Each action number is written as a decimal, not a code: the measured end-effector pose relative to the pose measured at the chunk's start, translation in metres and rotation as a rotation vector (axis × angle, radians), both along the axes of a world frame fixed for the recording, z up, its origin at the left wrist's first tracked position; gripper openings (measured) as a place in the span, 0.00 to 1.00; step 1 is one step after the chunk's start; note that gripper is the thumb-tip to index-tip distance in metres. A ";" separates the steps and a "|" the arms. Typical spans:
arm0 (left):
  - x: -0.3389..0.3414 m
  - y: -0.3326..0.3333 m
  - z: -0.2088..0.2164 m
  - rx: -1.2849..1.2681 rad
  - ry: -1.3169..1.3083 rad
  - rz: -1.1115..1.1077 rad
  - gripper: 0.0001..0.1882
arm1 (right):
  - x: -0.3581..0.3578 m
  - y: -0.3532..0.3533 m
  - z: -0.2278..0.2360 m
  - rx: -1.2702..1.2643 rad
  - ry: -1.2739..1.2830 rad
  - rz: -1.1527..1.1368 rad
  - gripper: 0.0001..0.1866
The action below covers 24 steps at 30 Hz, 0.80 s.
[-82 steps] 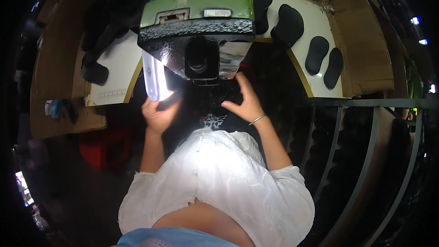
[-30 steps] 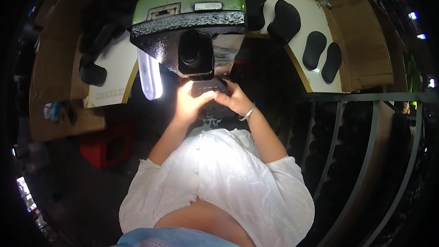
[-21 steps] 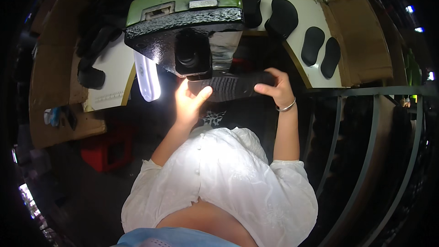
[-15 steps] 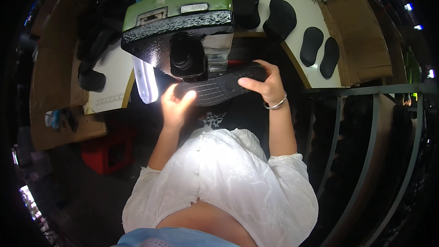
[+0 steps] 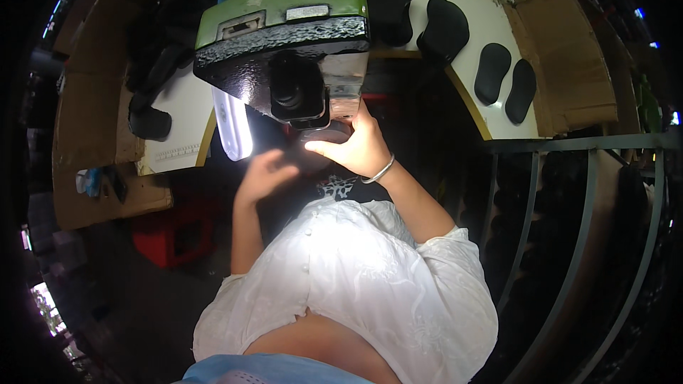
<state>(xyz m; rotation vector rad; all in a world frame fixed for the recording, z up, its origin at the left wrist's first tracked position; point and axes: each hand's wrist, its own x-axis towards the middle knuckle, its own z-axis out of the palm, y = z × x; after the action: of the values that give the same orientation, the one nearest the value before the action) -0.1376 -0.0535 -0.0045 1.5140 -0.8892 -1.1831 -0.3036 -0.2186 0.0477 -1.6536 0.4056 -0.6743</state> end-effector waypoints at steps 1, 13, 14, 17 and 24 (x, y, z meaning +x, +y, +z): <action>-0.013 -0.010 0.004 0.016 -0.017 -0.073 0.15 | -0.002 0.000 0.003 0.021 0.030 0.004 0.39; -0.005 -0.045 0.021 -0.172 -0.686 0.229 0.10 | -0.106 -0.072 0.045 -0.348 0.093 -0.852 0.18; 0.023 -0.038 0.013 -0.217 -0.800 0.393 0.10 | -0.125 -0.095 0.040 -0.443 -0.070 -1.027 0.18; 0.126 0.003 -0.018 -0.224 -1.295 0.640 0.17 | -0.161 -0.133 0.050 -0.671 -0.012 -1.244 0.13; 0.211 0.043 -0.035 0.643 -1.501 0.725 0.38 | -0.222 -0.195 -0.064 -0.522 1.196 -0.958 0.29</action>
<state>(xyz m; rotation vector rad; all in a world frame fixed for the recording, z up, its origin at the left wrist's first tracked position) 0.0731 -0.0104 -0.0392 2.9380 -0.6607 0.4724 -0.5258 -0.4134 -0.0165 -2.2053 2.1079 -0.3711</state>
